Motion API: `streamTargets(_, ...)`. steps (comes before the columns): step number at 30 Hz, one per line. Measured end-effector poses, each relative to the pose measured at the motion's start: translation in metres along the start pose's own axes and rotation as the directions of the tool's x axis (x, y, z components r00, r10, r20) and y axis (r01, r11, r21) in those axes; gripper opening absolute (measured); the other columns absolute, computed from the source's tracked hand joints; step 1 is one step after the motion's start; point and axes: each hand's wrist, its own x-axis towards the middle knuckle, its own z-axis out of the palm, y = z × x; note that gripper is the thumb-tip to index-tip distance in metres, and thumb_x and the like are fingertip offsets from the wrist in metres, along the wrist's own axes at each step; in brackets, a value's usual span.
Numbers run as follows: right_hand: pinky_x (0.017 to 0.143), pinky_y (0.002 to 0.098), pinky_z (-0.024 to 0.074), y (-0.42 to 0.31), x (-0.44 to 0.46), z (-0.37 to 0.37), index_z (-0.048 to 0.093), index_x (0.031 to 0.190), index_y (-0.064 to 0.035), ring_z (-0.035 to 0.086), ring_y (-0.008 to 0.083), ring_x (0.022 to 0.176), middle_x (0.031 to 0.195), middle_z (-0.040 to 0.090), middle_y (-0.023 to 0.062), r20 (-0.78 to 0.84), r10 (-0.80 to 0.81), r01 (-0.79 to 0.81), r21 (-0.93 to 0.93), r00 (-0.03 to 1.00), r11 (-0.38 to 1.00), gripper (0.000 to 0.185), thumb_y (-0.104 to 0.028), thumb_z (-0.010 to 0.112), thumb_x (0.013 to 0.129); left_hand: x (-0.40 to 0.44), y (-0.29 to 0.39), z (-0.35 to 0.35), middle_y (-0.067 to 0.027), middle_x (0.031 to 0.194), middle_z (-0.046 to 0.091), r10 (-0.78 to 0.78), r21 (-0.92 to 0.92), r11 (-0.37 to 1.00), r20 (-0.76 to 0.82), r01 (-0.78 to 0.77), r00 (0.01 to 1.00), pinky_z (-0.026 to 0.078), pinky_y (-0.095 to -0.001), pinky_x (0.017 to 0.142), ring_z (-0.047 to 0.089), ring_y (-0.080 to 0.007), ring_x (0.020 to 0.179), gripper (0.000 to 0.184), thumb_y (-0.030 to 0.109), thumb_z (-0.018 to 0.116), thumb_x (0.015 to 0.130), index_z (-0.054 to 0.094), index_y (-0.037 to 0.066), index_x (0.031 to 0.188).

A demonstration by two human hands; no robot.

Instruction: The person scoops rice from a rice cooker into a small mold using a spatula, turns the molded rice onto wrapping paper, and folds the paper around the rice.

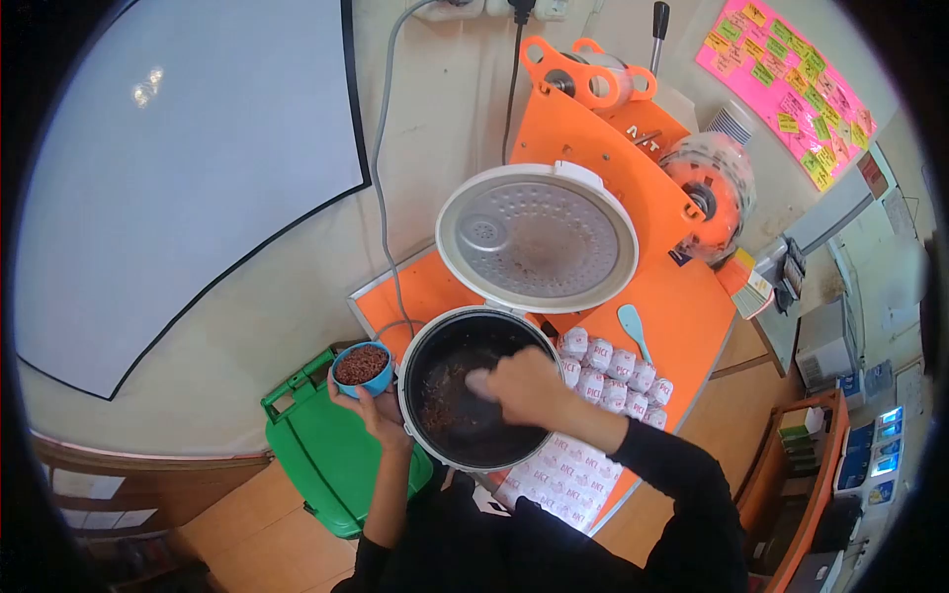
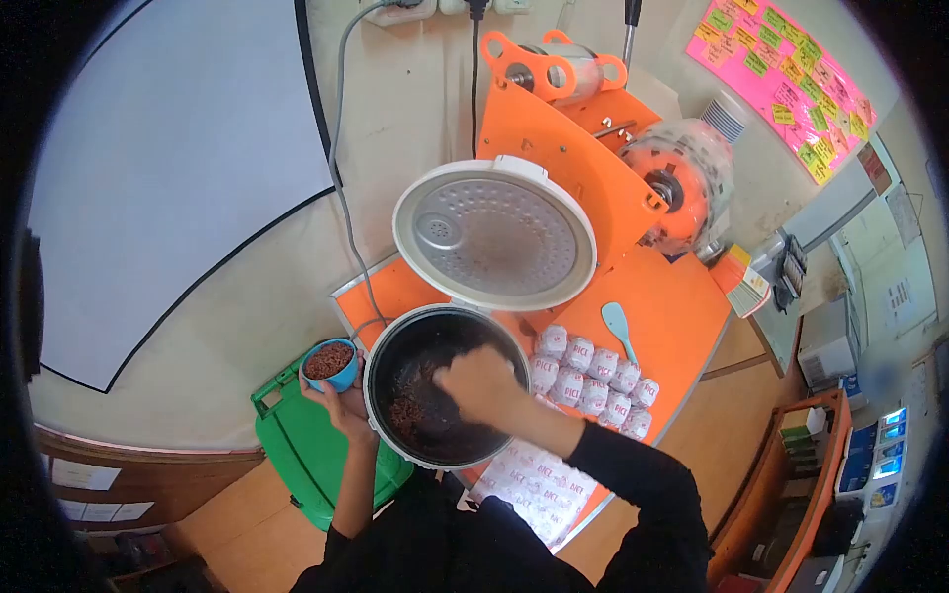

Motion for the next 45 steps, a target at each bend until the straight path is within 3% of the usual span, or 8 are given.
streamTargets(5, 0.063, 0.0398, 0.0535, 0.019, 0.027, 0.046, 0.072, 0.075, -0.0095, 0.070, 0.0277, 0.071, 0.075, 0.069, 0.0132, -0.144, 0.099, -0.117, -0.118, 0.985, 0.986, 0.011, -0.016, 0.070, 0.067, 0.003, 0.001, 0.008, -0.0198, 0.137, 0.034, 0.051, 0.018, 0.999, -0.039, -0.051, 0.998, 0.047, -0.0545, 0.099, 0.051, -0.0423, 0.116, 0.059, 0.037, 0.052, 0.098, 0.018, 0.015, 0.141)
streamTargets(11, 0.064, 0.0402, 0.0544, -0.027, 0.001, 0.013, 0.072, 0.075, -0.0087, 0.070, 0.0288, 0.071, 0.074, 0.069, 0.0124, 0.097, -0.214, 0.211, 0.041, 0.972, 0.977, 0.016, -0.021, 0.070, 0.066, 0.001, 0.002, 0.009, -0.0209, 0.136, 0.035, 0.020, 0.031, 0.999, -0.059, -0.018, 0.998, 0.048, -0.0542, 0.097, 0.053, -0.0429, 0.114, 0.060, 0.037, 0.052, 0.097, 0.018, 0.014, 0.141)
streamTargets(17, 0.062, 0.0398, 0.0551, 0.027, 0.001, -0.050, 0.073, 0.081, -0.0061, 0.070, 0.0263, 0.070, 0.076, 0.070, 0.0120, 0.257, 0.169, -0.190, 0.061, 0.951, 0.980, 0.023, -0.025, 0.065, 0.071, 0.000, 0.003, 0.008, -0.0206, 0.136, 0.034, -0.013, 0.055, 0.998, -0.037, 0.015, 0.999, 0.047, -0.0557, 0.098, 0.051, -0.0423, 0.116, 0.061, 0.038, 0.052, 0.097, 0.018, 0.014, 0.141)
streamTargets(23, 0.060, 0.0410, 0.0535, 0.044, 0.024, 0.004, 0.066, 0.094, 0.0037, 0.068, 0.0287, 0.067, 0.077, 0.067, 0.0156, 0.861, -0.080, -0.316, 0.269, 0.502, 0.910, 0.034, -0.027, 0.054, 0.085, 0.000, 0.007, 0.013, -0.0196, 0.136, 0.034, 0.005, 0.092, 0.996, -0.033, -0.002, 0.999, 0.046, -0.0580, 0.098, 0.047, -0.0401, 0.121, 0.060, 0.039, 0.052, 0.096, 0.019, 0.013, 0.140)
streamTargets(25, 0.054, 0.0371, 0.0514, 0.047, 0.032, 0.045, 0.070, 0.075, 0.0000, 0.066, 0.0211, 0.060, 0.070, 0.068, 0.0139, 0.798, -0.218, -0.124, 0.342, 0.562, 0.931, 0.033, -0.024, 0.051, 0.085, 0.000, 0.006, 0.012, -0.0201, 0.136, 0.033, 0.031, 0.121, 0.992, -0.035, -0.027, 0.999, 0.045, -0.0575, 0.099, 0.048, -0.0409, 0.120, 0.060, 0.038, 0.053, 0.096, 0.020, 0.013, 0.139)
streamTargets(37, 0.045, 0.0355, 0.0451, 0.044, 0.032, 0.033, 0.064, 0.084, -0.0033, 0.057, 0.0192, 0.048, 0.060, 0.059, 0.0055, 0.718, -0.153, -0.334, 0.487, 0.679, 0.807, 0.042, -0.037, 0.043, 0.096, 0.000, -0.001, -0.001, -0.0224, 0.136, 0.034, 0.051, 0.100, 0.994, -0.070, -0.044, 0.996, 0.047, -0.0537, 0.098, 0.051, -0.0441, 0.115, 0.061, 0.035, 0.054, 0.096, 0.018, 0.014, 0.140)
streamTargets(39, 0.042, 0.0337, 0.0428, 0.041, 0.032, 0.020, 0.060, 0.089, -0.0071, 0.055, 0.0156, 0.046, 0.055, 0.054, 0.0017, 0.829, -0.327, -0.470, 0.534, 0.454, 0.702, 0.039, -0.039, 0.040, 0.098, -0.001, -0.001, 0.001, -0.0221, 0.136, 0.034, 0.046, 0.095, 0.995, -0.077, -0.038, 0.996, 0.047, -0.0540, 0.099, 0.051, -0.0436, 0.116, 0.061, 0.034, 0.054, 0.096, 0.018, 0.014, 0.140)
streamTargets(45, 0.034, 0.0272, 0.0281, -0.014, 0.029, 0.060, 0.050, 0.097, -0.0084, 0.036, 0.0096, 0.040, 0.057, 0.041, -0.0004, 0.793, -0.131, -0.734, 0.603, 0.595, 0.313, 0.030, -0.034, 0.035, 0.102, -0.004, 0.002, 0.009, -0.0209, 0.137, 0.033, 0.039, 0.083, 0.996, -0.071, -0.033, 0.997, 0.046, -0.0544, 0.099, 0.050, -0.0434, 0.117, 0.059, 0.034, 0.053, 0.096, 0.018, 0.014, 0.140)
